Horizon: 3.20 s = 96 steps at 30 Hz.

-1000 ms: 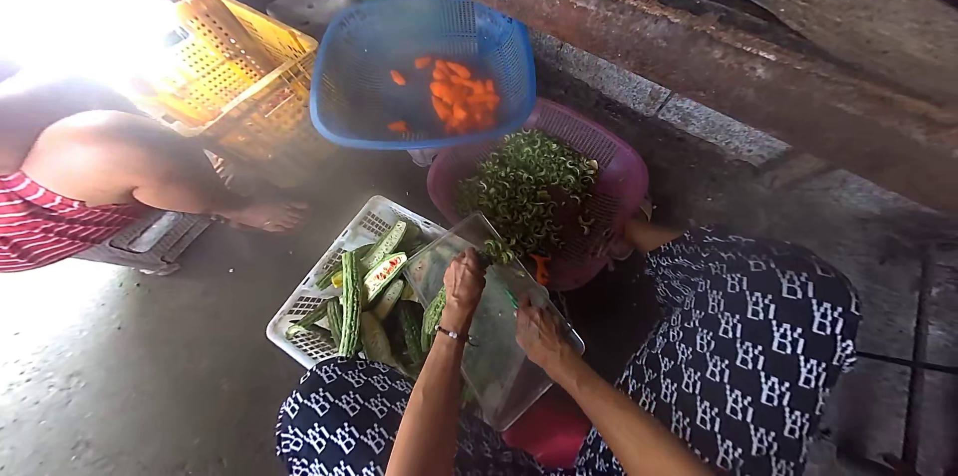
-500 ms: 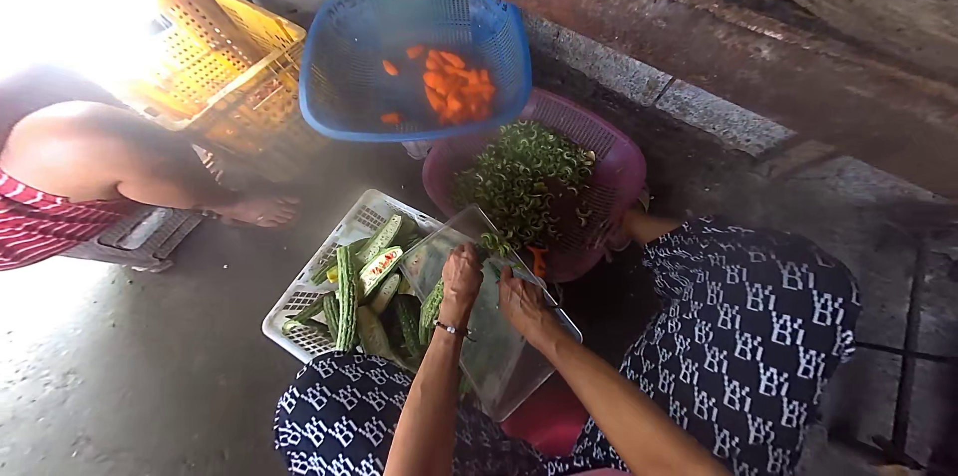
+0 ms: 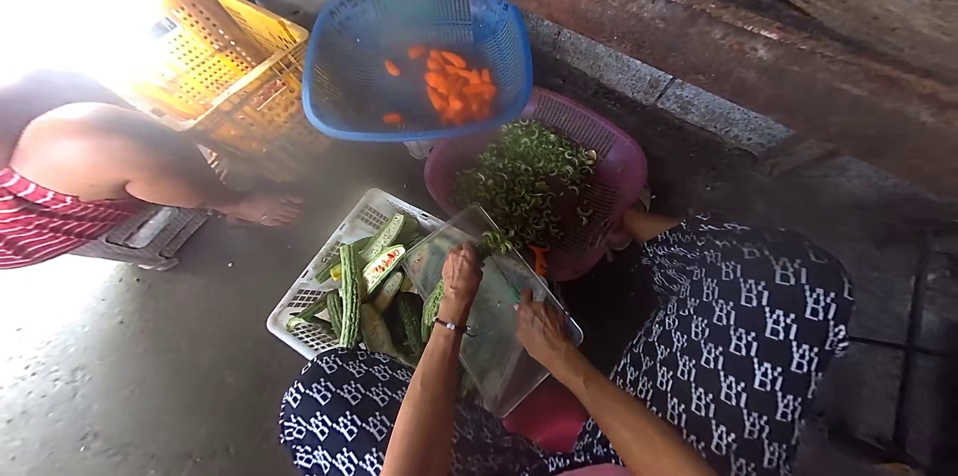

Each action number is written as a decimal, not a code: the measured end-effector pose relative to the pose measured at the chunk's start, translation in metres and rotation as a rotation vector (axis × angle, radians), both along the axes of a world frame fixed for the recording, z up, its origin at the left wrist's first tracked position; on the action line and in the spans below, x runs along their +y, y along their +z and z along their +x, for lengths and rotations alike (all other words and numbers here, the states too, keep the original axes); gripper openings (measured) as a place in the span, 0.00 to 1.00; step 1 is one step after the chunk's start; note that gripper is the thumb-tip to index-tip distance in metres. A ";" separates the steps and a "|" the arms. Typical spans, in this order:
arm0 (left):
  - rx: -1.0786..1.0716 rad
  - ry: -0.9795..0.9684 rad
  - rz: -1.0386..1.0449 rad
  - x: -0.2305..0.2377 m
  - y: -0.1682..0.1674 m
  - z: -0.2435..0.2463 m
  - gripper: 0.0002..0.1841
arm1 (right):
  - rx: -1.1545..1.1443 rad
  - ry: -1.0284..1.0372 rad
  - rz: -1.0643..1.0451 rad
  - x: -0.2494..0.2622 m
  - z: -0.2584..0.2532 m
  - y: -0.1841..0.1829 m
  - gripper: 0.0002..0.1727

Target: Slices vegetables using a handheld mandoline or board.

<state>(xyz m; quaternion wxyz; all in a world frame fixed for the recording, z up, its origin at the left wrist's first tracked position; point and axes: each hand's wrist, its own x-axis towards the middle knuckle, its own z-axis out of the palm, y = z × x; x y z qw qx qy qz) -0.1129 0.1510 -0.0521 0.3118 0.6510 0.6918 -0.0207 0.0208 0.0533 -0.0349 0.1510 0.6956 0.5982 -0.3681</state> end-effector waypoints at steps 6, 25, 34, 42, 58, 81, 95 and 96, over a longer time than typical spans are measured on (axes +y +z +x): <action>0.001 -0.017 -0.017 -0.002 0.002 0.001 0.22 | -0.018 0.051 0.107 0.020 -0.016 0.016 0.25; -0.010 0.001 -0.028 -0.001 0.002 -0.017 0.24 | -0.044 0.047 0.003 0.016 -0.015 -0.021 0.26; 0.080 -0.026 -0.071 -0.012 0.007 -0.005 0.27 | -0.018 0.066 0.116 0.015 -0.019 0.018 0.26; 0.105 -0.042 -0.065 -0.012 0.006 0.000 0.26 | -0.042 0.070 0.070 0.029 -0.032 0.001 0.25; 0.043 0.009 -0.030 -0.014 0.006 -0.006 0.25 | -0.003 0.007 0.026 0.005 -0.008 0.006 0.27; 0.038 0.043 -0.036 -0.016 0.005 -0.005 0.30 | -0.022 0.061 -0.046 0.002 -0.013 -0.016 0.26; 0.072 0.003 -0.049 -0.017 0.005 -0.004 0.27 | -0.024 0.074 0.061 0.026 -0.038 0.006 0.25; 0.065 0.004 -0.044 -0.018 0.002 -0.003 0.27 | -0.022 0.068 0.049 0.030 -0.041 0.003 0.24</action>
